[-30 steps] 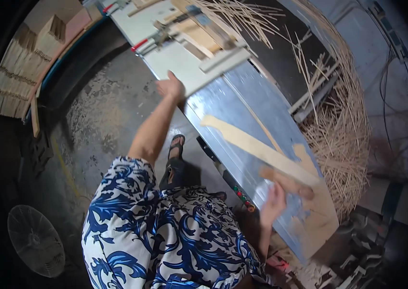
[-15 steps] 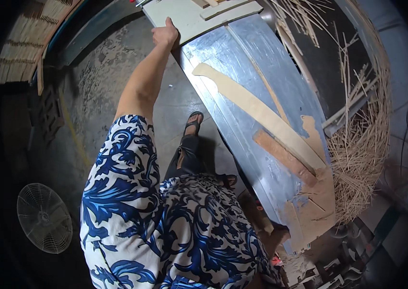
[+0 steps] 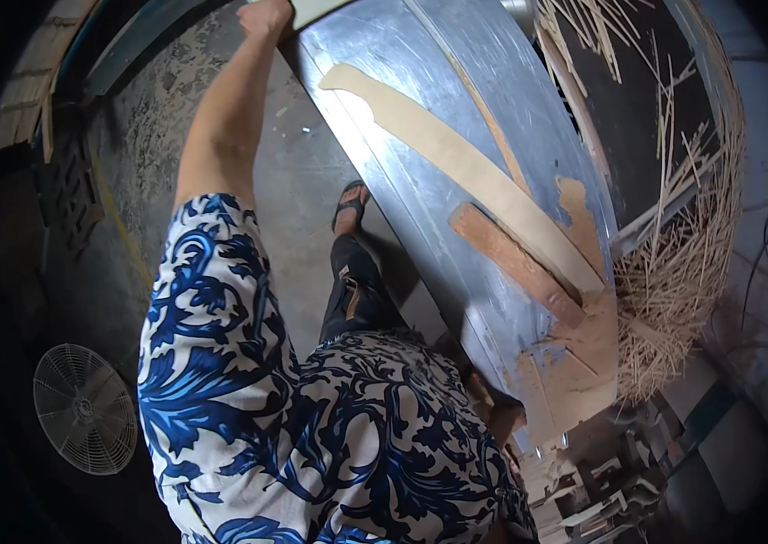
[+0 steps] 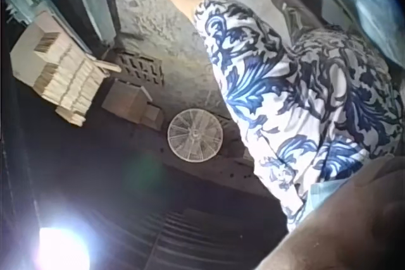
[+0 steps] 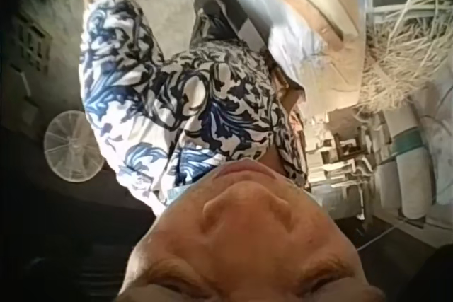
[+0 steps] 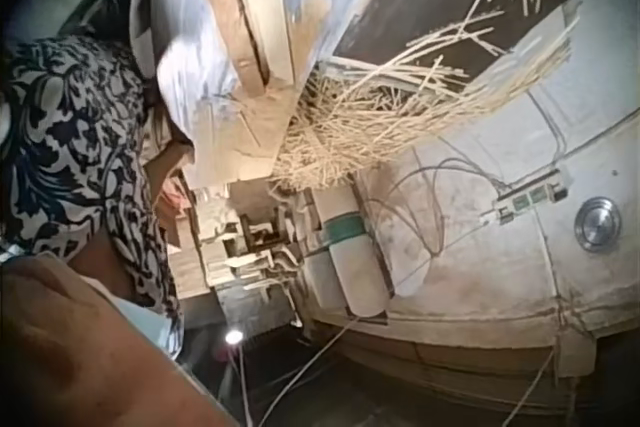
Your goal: The recorder is assembling small wooden boxes or frames using a jig and hand tools.
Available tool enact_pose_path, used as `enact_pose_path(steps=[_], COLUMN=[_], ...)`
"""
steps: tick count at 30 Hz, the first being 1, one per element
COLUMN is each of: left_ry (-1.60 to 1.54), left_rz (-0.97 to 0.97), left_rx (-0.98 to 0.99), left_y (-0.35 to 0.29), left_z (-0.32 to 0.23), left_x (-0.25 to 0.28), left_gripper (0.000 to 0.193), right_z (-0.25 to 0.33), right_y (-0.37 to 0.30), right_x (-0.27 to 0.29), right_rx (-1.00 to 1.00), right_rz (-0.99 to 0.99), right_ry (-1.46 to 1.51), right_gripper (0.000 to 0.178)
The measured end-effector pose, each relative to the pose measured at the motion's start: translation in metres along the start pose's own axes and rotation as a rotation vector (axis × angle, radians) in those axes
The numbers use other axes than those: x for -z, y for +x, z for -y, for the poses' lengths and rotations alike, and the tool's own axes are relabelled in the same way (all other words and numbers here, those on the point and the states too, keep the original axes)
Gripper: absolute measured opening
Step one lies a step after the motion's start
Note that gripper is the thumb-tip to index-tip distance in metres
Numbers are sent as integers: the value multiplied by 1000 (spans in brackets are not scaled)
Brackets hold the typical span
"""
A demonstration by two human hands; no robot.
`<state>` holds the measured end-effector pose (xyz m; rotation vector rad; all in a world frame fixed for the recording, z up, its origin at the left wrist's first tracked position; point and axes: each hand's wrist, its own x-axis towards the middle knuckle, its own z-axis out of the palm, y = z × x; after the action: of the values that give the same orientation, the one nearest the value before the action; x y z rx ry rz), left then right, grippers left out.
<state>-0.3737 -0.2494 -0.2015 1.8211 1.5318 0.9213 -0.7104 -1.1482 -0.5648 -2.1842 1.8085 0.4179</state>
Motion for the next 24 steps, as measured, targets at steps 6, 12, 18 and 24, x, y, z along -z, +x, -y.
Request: enact_pose_path(steps=[6,12,18,24], left_ry=[84,231,239,272], left_rz=[-13,127,217,199], left_rx=[8,-127,-100,-54], left_y=[9,50,26,45], left_z=[2,26,69,95], left_x=[-3,-51,-122,-102], left_gripper=[84,85,100,98], right_z=[-35,-36,-39,-34], right_y=[12,-19,-82,-90], right_x=[20,50,96,91], right_rx=[21,141,69,157], right_rz=[28,-46,-188,-220], right_ry=[-10,19,-55,607], right_gripper=[64,68,71,59])
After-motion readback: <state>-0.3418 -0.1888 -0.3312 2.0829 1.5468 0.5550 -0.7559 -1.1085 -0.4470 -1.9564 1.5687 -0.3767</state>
